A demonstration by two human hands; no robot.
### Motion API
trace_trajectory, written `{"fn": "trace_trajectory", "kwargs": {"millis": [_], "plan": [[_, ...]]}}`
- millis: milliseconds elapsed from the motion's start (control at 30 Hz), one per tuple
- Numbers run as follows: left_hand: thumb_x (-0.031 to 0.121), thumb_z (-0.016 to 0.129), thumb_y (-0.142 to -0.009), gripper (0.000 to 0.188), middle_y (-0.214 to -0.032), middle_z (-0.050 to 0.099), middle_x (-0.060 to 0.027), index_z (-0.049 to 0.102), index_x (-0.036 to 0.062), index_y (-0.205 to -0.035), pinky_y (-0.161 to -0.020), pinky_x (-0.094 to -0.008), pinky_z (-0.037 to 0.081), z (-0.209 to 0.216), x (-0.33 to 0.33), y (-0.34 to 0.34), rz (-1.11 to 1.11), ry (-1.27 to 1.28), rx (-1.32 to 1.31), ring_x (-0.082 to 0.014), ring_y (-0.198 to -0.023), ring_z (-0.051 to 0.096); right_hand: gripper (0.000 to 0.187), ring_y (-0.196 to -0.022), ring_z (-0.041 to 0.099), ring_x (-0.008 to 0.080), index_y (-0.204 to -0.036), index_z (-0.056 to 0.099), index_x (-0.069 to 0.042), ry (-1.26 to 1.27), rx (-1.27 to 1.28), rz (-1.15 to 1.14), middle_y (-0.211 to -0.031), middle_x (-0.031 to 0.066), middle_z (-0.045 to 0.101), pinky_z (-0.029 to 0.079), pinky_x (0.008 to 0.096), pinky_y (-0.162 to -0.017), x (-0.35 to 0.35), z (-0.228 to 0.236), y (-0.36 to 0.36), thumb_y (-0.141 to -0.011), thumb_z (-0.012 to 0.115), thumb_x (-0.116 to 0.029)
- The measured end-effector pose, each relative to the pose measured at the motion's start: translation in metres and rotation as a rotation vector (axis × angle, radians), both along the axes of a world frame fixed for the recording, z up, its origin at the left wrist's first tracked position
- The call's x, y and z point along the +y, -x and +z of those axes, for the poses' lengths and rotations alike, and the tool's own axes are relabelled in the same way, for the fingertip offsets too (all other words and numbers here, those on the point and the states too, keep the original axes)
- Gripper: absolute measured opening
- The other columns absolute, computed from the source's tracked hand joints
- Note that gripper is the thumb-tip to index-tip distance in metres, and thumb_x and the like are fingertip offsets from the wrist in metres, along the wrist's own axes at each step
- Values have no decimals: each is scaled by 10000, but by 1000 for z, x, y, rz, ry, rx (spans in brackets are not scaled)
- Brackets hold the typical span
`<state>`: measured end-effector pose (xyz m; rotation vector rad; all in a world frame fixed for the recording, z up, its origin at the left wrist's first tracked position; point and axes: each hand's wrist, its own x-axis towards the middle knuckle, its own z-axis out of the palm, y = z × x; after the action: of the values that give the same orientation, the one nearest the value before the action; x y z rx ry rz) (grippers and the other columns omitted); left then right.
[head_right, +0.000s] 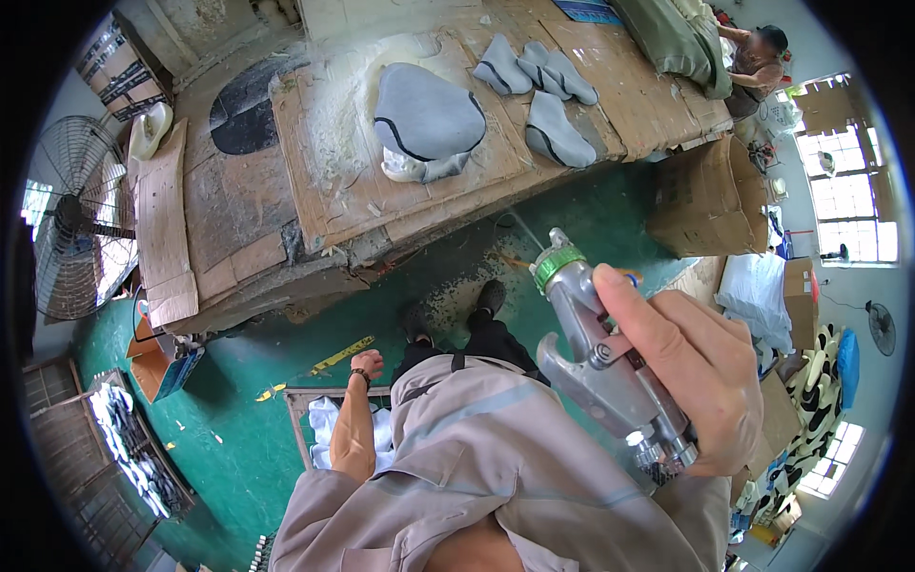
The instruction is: Apply adhesive or a coating to shoe components using a spray gun and organize them into a drying rack.
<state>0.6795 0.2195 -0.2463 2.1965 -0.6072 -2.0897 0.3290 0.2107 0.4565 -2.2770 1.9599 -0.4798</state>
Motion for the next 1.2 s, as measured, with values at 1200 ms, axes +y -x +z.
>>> {"fn": "trace_trajectory", "kwargs": {"millis": [1200], "plan": [[150,647,-938,212,-969,717,-53,659,123,-1148,-724,-494,555,33,-3,90,-54,19,-45,-228,-833,690,653,-648,640,278,-1357,565,77,-165,-411,-61,-832,152,638,499,357,-541,100,-44,189,-745,723,-91]]}}
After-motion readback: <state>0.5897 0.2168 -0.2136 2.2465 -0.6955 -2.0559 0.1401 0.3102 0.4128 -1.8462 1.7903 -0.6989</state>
